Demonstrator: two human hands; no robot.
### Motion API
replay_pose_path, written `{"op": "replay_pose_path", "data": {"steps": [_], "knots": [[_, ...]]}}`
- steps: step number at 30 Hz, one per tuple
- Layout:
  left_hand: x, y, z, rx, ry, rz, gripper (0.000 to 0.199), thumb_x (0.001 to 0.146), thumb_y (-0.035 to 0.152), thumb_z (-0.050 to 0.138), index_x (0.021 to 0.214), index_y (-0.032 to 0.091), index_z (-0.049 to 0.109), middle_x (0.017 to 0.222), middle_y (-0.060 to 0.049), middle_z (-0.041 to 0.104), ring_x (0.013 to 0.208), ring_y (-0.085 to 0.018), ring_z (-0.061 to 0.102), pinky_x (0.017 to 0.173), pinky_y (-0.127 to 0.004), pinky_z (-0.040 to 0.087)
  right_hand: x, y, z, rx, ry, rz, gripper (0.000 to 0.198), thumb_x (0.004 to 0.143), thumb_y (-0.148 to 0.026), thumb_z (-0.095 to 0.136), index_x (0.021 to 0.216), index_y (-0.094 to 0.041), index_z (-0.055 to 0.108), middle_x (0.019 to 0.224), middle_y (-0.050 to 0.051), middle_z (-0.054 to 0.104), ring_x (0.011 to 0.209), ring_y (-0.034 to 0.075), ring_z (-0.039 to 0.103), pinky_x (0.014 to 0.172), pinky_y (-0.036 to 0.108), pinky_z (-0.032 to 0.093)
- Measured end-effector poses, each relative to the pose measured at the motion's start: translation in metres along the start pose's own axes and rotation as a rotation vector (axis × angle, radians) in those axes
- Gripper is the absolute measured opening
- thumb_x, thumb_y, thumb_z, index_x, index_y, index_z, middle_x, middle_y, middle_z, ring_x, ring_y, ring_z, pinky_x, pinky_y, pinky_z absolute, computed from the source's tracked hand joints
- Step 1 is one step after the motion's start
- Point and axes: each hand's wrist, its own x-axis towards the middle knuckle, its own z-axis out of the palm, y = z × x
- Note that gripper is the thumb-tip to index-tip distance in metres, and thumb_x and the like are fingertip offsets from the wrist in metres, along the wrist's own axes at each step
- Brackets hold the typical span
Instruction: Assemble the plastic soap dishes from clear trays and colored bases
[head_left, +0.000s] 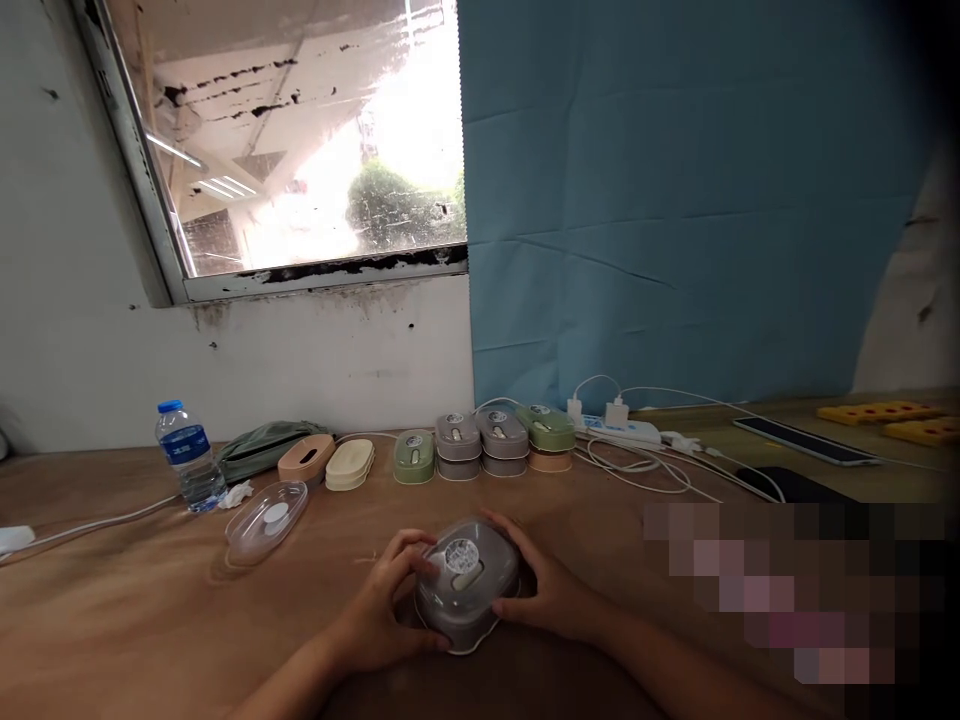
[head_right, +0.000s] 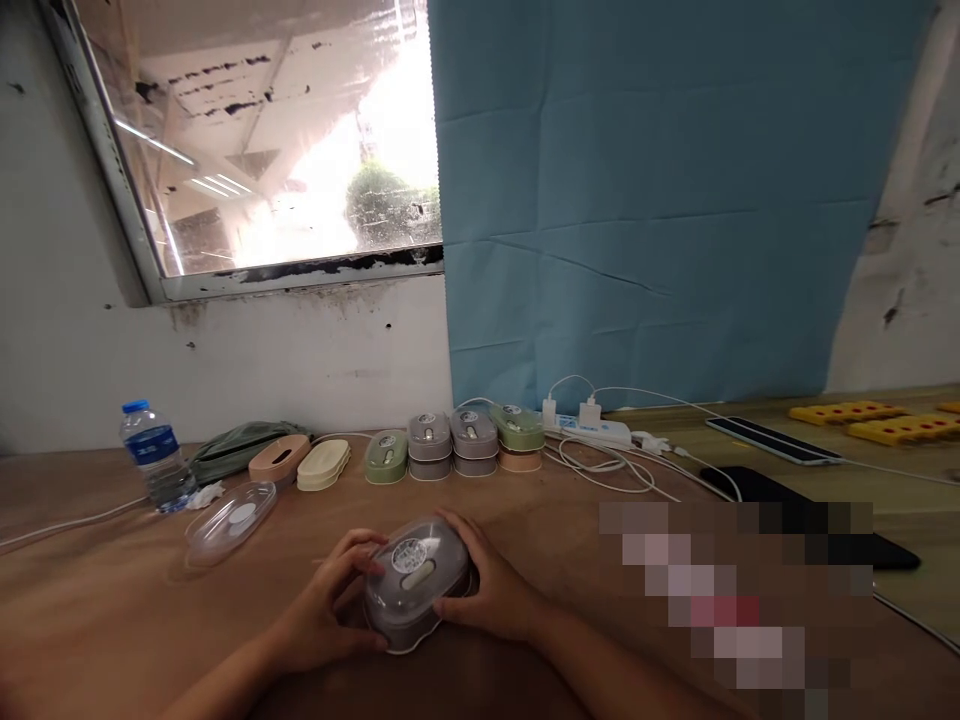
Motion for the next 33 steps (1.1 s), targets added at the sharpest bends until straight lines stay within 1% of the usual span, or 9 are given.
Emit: {"op": "replay_pose_path", "data": {"steps": [4,9,13,16,18,22,25,28,33], "knots": [[0.000,0.005,0.001,-0.042,-0.042,-0.012,0.045,0.054,0.023,0.073,0.091,0.018,0.048,0.113,-0.009,0.039,0.109,-0.023,0.040,0.090,-0.034,0.037,-0.002,-0.003,-0.001,0.009,-0.068,-0.006,0.090,0.058,-0.037,0.072,0.131,-0.022,0.022,0.133,0.009,0.032,0.121,0.026,0.031,0.101,0.039,0.026],[0.001,0.003,-0.003,-0.078,0.005,-0.049,0.052,0.053,0.023,0.075,0.097,0.020,0.047,0.105,-0.006,0.048,0.112,-0.023,0.040,0.097,-0.036,0.030,0.000,0.007,0.000,0.064,-0.026,-0.009,0.093,0.052,-0.036,0.076,0.128,-0.021,0.024,0.132,0.011,0.031,0.119,0.026,0.033,0.100,0.037,0.028],[0.004,0.002,-0.002,-0.191,0.003,-0.072,0.048,0.055,0.022,0.074,0.096,0.018,0.048,0.101,-0.006,0.051,0.109,-0.023,0.044,0.095,-0.034,0.033,0.002,0.011,0.001,0.172,0.013,-0.019,0.088,0.053,-0.039,0.076,0.125,-0.021,0.029,0.129,0.012,0.036,0.117,0.027,0.036,0.098,0.037,0.029],[0.006,0.004,0.004,-0.319,0.072,-0.110,0.038,0.062,0.025,0.069,0.092,0.017,0.048,0.097,-0.005,0.053,0.101,-0.020,0.050,0.089,-0.032,0.039,0.004,0.009,0.001,0.296,0.013,-0.012,0.082,0.059,-0.045,0.070,0.125,-0.021,0.027,0.120,0.012,0.045,0.111,0.026,0.044,0.093,0.037,0.035],[0.008,0.005,0.009,-0.370,0.142,-0.161,0.030,0.069,0.031,0.064,0.090,0.017,0.047,0.091,-0.004,0.054,0.091,-0.018,0.055,0.082,-0.029,0.043,0.005,0.009,0.002,0.347,-0.004,-0.001,0.086,0.060,-0.047,0.069,0.128,-0.022,0.022,0.118,0.011,0.047,0.109,0.025,0.046,0.091,0.037,0.037],[0.011,0.001,0.014,-0.486,0.297,-0.346,0.030,0.077,0.046,0.048,0.090,0.019,0.041,0.080,-0.001,0.054,0.078,-0.016,0.060,0.068,-0.029,0.049,0.004,0.012,0.002,0.276,-0.004,0.045,0.099,0.055,-0.044,0.073,0.132,-0.022,0.015,0.129,0.013,0.036,0.113,0.025,0.041,0.095,0.037,0.034],[0.013,-0.009,0.010,-0.524,0.410,-0.464,0.035,0.075,0.053,0.043,0.088,0.021,0.036,0.072,0.002,0.054,0.065,-0.016,0.062,0.056,-0.029,0.051,0.004,0.013,0.002,0.238,-0.004,0.049,0.100,0.057,-0.042,0.073,0.134,-0.022,0.013,0.133,0.013,0.030,0.114,0.024,0.041,0.096,0.038,0.033],[0.014,-0.024,0.001,-0.505,0.494,-0.491,0.035,0.073,0.052,0.046,0.085,0.022,0.033,0.062,0.006,0.050,0.049,-0.014,0.060,0.043,-0.025,0.047,0.004,0.013,0.001,0.231,0.001,0.044,0.092,0.061,-0.039,0.071,0.132,-0.022,0.017,0.132,0.013,0.032,0.114,0.023,0.041,0.095,0.037,0.034],[0.011,-0.042,-0.013,-0.455,0.491,-0.592,0.032,0.070,0.043,0.050,0.086,0.021,0.033,0.062,0.006,0.047,0.046,-0.015,0.059,0.043,-0.027,0.047,0.005,0.012,0.001,0.157,0.015,0.065,0.075,0.066,-0.038,0.067,0.128,-0.020,0.028,0.128,0.011,0.039,0.111,0.023,0.043,0.094,0.036,0.035]]}}
